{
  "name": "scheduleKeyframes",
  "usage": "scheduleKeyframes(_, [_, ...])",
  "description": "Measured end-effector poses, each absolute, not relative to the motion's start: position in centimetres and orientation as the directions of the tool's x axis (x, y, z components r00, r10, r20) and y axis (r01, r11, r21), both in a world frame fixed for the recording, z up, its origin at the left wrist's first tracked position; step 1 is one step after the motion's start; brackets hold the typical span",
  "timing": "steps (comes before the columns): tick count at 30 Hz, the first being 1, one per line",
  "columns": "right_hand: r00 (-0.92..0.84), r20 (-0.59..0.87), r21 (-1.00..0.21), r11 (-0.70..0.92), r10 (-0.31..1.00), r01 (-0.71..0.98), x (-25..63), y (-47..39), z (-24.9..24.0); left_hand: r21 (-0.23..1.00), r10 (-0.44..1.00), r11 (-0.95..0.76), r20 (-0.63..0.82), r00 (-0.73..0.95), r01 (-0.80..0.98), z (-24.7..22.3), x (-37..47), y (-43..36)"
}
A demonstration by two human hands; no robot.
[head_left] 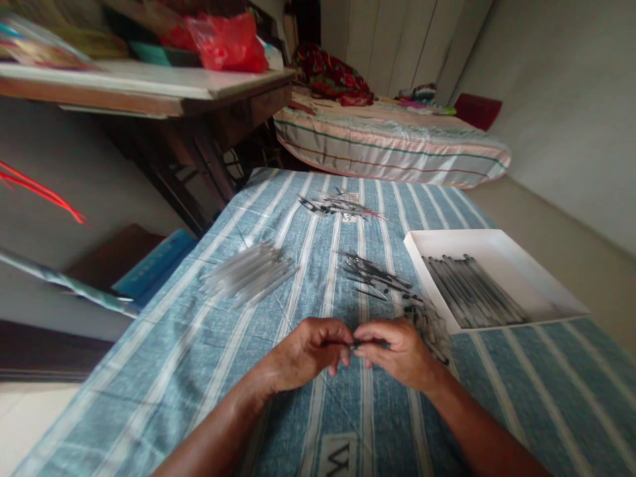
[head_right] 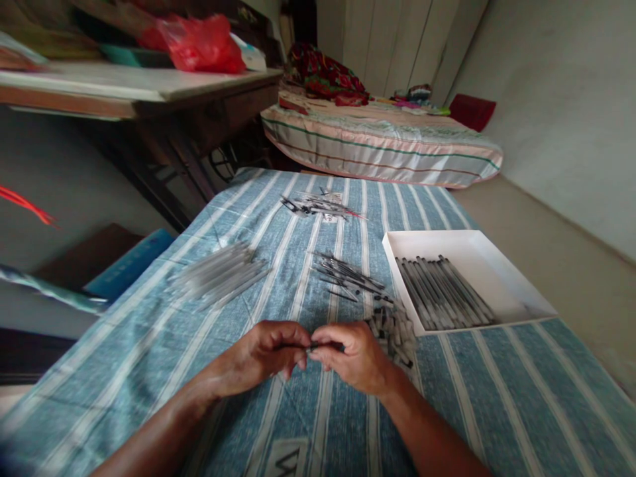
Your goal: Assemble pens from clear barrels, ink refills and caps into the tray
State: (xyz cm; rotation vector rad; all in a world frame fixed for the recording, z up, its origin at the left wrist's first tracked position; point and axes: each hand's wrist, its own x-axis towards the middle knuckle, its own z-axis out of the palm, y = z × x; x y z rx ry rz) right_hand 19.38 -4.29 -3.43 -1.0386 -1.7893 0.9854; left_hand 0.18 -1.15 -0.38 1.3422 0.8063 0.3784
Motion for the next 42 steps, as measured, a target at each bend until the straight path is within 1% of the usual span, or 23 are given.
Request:
scheduleKeyframes(3, [-0.331,0.296,-0.856,0.403,0.896,0.324,19.6,-4.3,-3.4,0.960,0.681,0.234,-0.275,0.678,0.154,-0.7,0.3,-1.3])
scheduleKeyframes(6, [-0.358,0.317,-0.831,0.440,0.878,0.341,19.7,-4.3,-3.2,0.959,0.688,0.255,-0.271,0.673,0.125,-1.2,0.3,-1.4])
scheduleKeyframes(13, [-0.446,0.364,-0.725,0.549,0.818,0.416,19.8,-4.2,-3.0,0.973,0.692,0.185,-0.227,0.685,0.135,-1.4,0.4,-1.6])
scheduleKeyframes(15, [-0.438,0.333,-0.739,0.520,0.835,0.429,19.8,-4.2,-3.1,0.974,0.693,0.181,-0.225,0.685,0.137,-1.4,0.4,-1.6])
scheduleKeyframes(19, [-0.435,0.206,-0.784,0.414,0.877,0.462,19.9,-4.2,-3.4,0.972,0.683,0.176,-0.235,0.691,0.157,-1.6,0.4,-1.4])
scheduleKeyframes(22, [-0.430,0.161,-0.807,0.370,0.888,0.460,20.0,-4.2,-3.4,0.970,0.684,0.182,-0.243,0.688,0.161,-1.5,0.4,-1.3])
scheduleKeyframes(26, [-0.400,0.169,-0.854,0.337,0.901,0.397,20.1,-4.2,-3.0,0.971,0.704,0.179,-0.238,0.669,0.157,-1.2,0.4,-1.3])
scheduleKeyframes(30, [-0.445,0.159,-0.812,0.373,0.881,0.449,20.0,-4.1,-3.0,0.970,0.697,0.182,-0.244,0.675,0.163,-1.3,0.4,-1.3])
scheduleKeyframes(35, [-0.422,0.141,-0.838,0.335,0.895,0.431,19.9,-4.1,-3.3,0.972,0.705,0.181,-0.235,0.669,0.150,-1.3,0.5,-1.4])
scheduleKeyframes(39, [-0.416,0.103,-0.815,0.316,0.904,0.485,19.9,-4.1,-3.3,0.971,0.710,0.175,-0.240,0.663,0.164,-1.1,0.5,-1.5])
scheduleKeyframes(42, [-0.405,0.121,-0.817,0.323,0.906,0.478,19.9,-4.1,-3.3,0.972,0.712,0.178,-0.237,0.661,0.156,-1.1,0.5,-1.5])
